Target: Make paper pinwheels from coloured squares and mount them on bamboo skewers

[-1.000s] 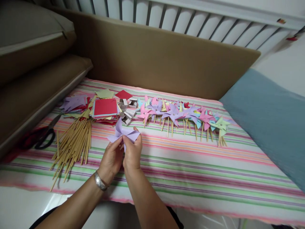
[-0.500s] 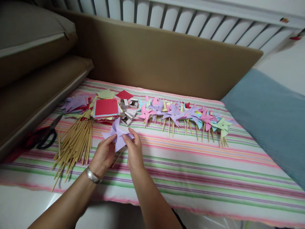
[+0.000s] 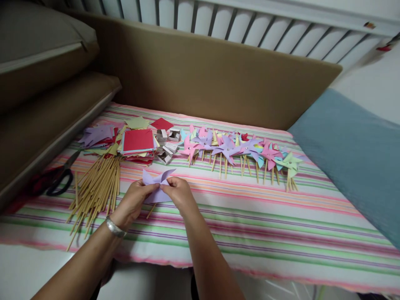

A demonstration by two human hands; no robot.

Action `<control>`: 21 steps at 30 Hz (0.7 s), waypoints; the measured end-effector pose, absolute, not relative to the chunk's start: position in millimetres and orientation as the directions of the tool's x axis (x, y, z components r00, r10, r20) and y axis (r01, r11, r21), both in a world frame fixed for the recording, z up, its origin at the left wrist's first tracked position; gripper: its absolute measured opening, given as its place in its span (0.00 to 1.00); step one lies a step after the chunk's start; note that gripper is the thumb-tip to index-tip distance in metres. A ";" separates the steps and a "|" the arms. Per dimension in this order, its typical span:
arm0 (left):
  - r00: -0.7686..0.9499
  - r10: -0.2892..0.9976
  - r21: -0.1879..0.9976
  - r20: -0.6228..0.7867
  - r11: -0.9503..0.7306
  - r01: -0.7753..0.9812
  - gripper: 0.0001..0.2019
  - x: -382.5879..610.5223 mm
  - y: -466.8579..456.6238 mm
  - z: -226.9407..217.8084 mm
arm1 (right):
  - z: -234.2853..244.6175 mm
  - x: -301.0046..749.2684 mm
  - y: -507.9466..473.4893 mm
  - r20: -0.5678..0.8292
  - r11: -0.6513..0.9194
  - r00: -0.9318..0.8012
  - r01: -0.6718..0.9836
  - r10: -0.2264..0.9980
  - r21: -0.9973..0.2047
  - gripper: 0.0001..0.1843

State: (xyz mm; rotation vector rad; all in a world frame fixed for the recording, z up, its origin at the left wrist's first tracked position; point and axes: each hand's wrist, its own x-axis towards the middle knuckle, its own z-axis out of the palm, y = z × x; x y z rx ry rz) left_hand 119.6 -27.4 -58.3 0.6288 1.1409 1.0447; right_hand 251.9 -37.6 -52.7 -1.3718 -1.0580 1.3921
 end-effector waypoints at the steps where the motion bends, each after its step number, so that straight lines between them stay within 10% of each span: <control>1: 0.060 0.905 0.847 -0.421 0.416 -0.332 0.09 119.5 -27.3 -58.1 | -53.0 252.3 -37.3 -0.237 -0.237 0.006 -0.014 0.971 -0.971 0.06; 21: 0.151 0.902 0.842 -0.404 0.431 -0.323 0.08 115.7 -27.0 -58.0 | -52.2 248.1 -38.3 -0.254 -0.255 0.045 0.010 0.966 -0.967 0.09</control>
